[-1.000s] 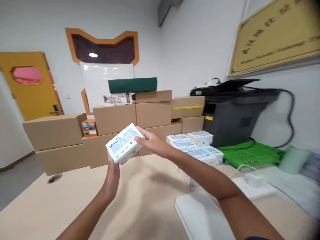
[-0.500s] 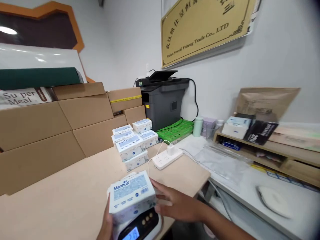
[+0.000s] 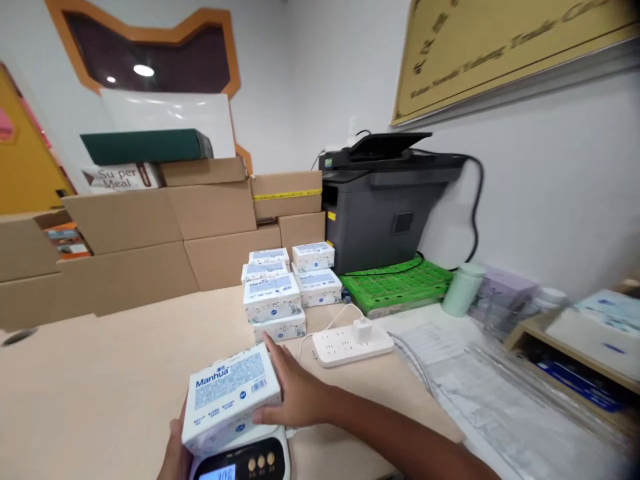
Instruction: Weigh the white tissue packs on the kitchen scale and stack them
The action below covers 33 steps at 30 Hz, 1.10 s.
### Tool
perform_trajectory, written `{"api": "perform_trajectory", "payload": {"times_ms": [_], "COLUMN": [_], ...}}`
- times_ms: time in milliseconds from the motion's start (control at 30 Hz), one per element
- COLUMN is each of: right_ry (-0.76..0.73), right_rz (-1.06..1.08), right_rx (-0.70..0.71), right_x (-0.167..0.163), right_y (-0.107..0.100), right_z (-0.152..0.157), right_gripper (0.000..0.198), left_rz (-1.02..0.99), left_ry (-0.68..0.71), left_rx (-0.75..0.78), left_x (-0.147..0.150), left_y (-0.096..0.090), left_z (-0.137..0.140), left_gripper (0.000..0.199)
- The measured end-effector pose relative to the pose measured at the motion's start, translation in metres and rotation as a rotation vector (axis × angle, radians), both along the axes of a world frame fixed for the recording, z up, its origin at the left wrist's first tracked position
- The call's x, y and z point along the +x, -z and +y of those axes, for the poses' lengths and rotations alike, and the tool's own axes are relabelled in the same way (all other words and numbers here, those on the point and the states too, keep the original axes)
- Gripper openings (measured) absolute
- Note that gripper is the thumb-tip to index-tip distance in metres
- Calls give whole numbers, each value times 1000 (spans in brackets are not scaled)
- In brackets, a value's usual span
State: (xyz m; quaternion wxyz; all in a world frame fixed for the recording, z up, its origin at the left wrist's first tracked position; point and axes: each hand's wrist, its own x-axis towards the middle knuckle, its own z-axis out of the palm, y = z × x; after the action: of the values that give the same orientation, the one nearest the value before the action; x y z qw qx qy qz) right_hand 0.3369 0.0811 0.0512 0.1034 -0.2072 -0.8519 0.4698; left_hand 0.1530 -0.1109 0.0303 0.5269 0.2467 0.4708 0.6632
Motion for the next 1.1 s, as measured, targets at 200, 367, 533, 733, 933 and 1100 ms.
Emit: {"api": "perform_trajectory", "payload": {"times_ms": [200, 367, 533, 733, 933, 1100], "right_ry": [-40, 48, 114, 147, 158, 152], "right_rz": [176, 335, 375, 350, 329, 346], "right_rx": [202, 236, 242, 193, 225, 325], "right_x": [9, 20, 22, 26, 24, 26], "right_y": [35, 50, 52, 52, 55, 62], "right_z": [-11, -16, -21, -27, -30, -20], "right_gripper": [147, 134, 135, 132, 134, 134], "left_rz": [-13, -38, -19, 80, 149, 119], "left_ry": [25, 83, 65, 102, 109, 144], "left_rx": [46, 10, 52, 49, 124, 160], "left_x": [-6, -7, 1, -8, -13, -16], "left_y": [3, 8, -7, 0, 8, 11], "left_z": [10, 9, 11, 7, 7, 9], "left_gripper": [100, 96, 82, 82, 83, 75]}}
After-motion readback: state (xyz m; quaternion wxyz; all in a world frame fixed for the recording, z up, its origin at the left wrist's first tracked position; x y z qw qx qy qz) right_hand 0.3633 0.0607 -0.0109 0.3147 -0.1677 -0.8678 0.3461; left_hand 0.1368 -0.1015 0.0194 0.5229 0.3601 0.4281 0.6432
